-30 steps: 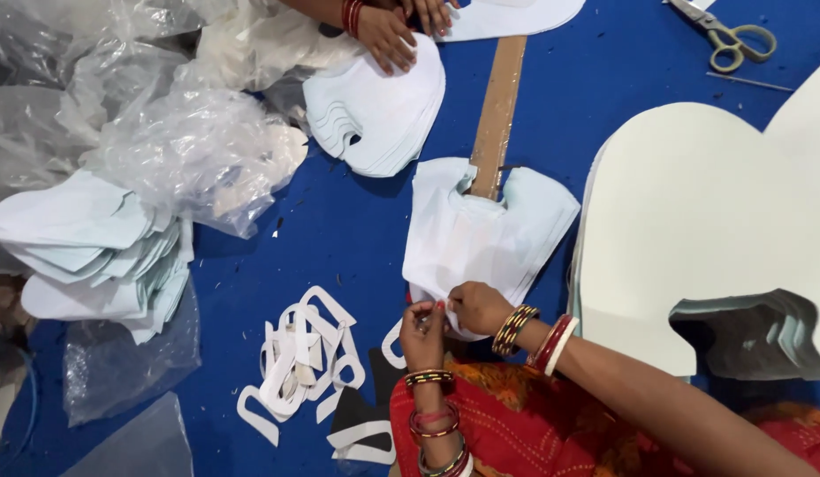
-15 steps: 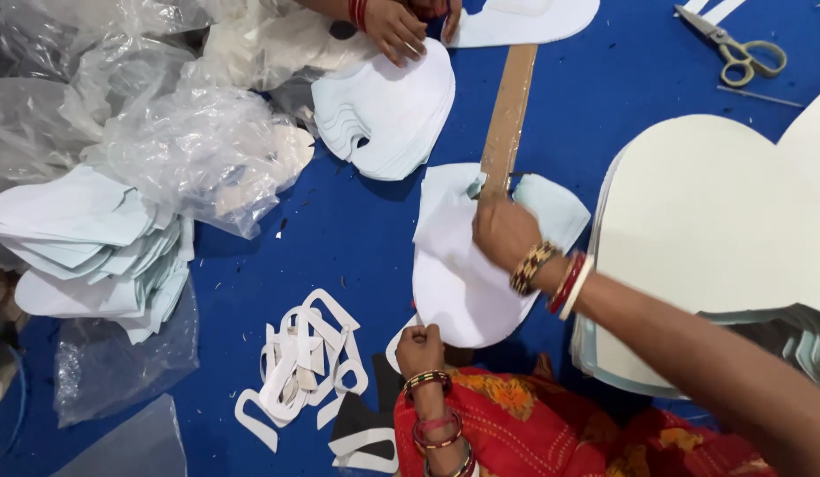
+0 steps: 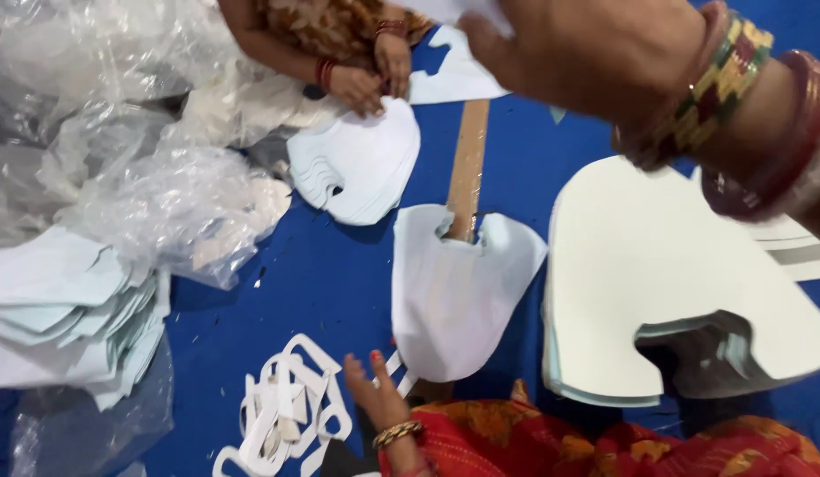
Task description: The person organizes and layers various shoe upper components on a blue-matted floor.
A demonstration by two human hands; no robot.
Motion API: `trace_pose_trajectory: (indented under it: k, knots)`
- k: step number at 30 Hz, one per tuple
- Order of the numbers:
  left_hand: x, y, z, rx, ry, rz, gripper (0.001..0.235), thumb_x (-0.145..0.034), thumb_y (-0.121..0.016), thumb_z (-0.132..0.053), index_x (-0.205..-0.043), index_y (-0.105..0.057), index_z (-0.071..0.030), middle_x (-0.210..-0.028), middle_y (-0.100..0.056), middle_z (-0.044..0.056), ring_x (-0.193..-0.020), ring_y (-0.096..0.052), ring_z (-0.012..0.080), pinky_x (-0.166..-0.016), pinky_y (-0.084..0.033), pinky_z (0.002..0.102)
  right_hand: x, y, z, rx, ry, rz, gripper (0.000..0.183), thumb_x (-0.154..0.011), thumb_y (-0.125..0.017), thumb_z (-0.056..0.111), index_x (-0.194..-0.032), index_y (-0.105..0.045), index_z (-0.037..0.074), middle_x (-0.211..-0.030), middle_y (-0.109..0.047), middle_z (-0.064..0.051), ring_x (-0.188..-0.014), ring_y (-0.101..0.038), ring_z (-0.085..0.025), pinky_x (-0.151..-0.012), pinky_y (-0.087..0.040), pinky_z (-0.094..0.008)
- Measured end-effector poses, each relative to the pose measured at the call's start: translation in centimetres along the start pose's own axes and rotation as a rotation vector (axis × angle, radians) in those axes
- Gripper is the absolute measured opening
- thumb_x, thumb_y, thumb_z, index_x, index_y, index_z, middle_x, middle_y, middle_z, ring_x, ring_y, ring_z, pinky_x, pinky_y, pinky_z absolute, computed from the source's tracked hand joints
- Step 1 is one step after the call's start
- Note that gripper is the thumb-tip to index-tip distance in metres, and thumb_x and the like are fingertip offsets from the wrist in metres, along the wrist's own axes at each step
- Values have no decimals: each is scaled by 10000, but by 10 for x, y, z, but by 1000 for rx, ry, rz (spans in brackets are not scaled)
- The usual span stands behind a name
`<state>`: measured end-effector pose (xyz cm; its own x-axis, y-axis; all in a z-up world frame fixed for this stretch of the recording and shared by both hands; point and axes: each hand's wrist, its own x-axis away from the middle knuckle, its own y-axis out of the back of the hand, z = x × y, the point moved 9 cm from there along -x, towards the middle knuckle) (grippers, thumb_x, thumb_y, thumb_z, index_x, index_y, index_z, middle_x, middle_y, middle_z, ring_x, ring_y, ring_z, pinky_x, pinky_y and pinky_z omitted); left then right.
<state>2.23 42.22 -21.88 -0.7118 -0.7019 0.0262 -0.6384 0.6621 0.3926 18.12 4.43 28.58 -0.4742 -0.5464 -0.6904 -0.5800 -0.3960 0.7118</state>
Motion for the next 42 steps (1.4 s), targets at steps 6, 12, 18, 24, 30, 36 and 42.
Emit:
trace_pose_trajectory:
  k: [6,12,18,24,30,36,42]
  knots:
    - [70,27,-252,-86,-489,-15,961,-840,-797,-263,-1586,-233,-44,-1667,-237,209,-1540,-281,379,-1205,-294,538,27,96,50,167,77,28,189,-997,-618,40,-1179,-628,-13,-979,-685,-172,-511,-627,-217,-393,-461,-305]
    - [176,20,-427,-5,-1169,203,1046,-789,-832,-296,-1570,-202,-1,-1609,-269,242,-1502,-305,356,-1215,-257,500,81,121,50,-10,45,307,459,-900,-636,87,-1344,-530,34,-1027,-621,-92,-721,-687,-240,-523,-515,-367]
    - [176,-53,-340,232,-459,926,256,-875,-819,-22,-1104,-766,79,-991,-824,176,-915,-745,214,-825,-581,328,139,130,0,-412,-95,146,604,-964,-720,149,-1507,-458,159,-1157,-694,-42,-831,-730,-246,-624,-540,-390]
    - [196,-101,-386,402,-423,983,341,-913,-755,-24,-1220,-667,96,-1104,-777,180,-996,-725,201,-881,-571,338,331,-79,-60,-1316,-880,739,806,-696,-840,476,-1293,-689,-45,-1121,-824,-196,-999,-781,-288,-882,-643,-427]
    - [174,-171,-328,33,-227,1014,579,-783,-820,-84,-1285,-551,21,-1120,-756,133,-976,-742,195,-829,-619,343,383,-64,-63,-1363,-1329,587,867,-639,-811,459,-1353,-598,16,-1091,-817,-206,-926,-803,-340,-813,-657,-471]
    - [177,-219,-253,136,-271,1041,587,-844,-812,-52,-1347,-519,25,-1193,-719,170,-1053,-707,194,-905,-598,334,431,-80,-82,-839,-1219,640,931,-793,-785,473,-1501,-410,-1,-1349,-609,-254,-1202,-647,-298,-967,-528,-409]
    - [164,-226,-234,122,-82,1031,802,-819,-771,-20,-1482,-318,-13,-1147,-742,226,-1028,-741,250,-866,-619,360,446,-89,-77,-868,-1382,577,902,-793,-754,439,-1507,-413,7,-1357,-625,-233,-1166,-686,-279,-973,-545,-398]
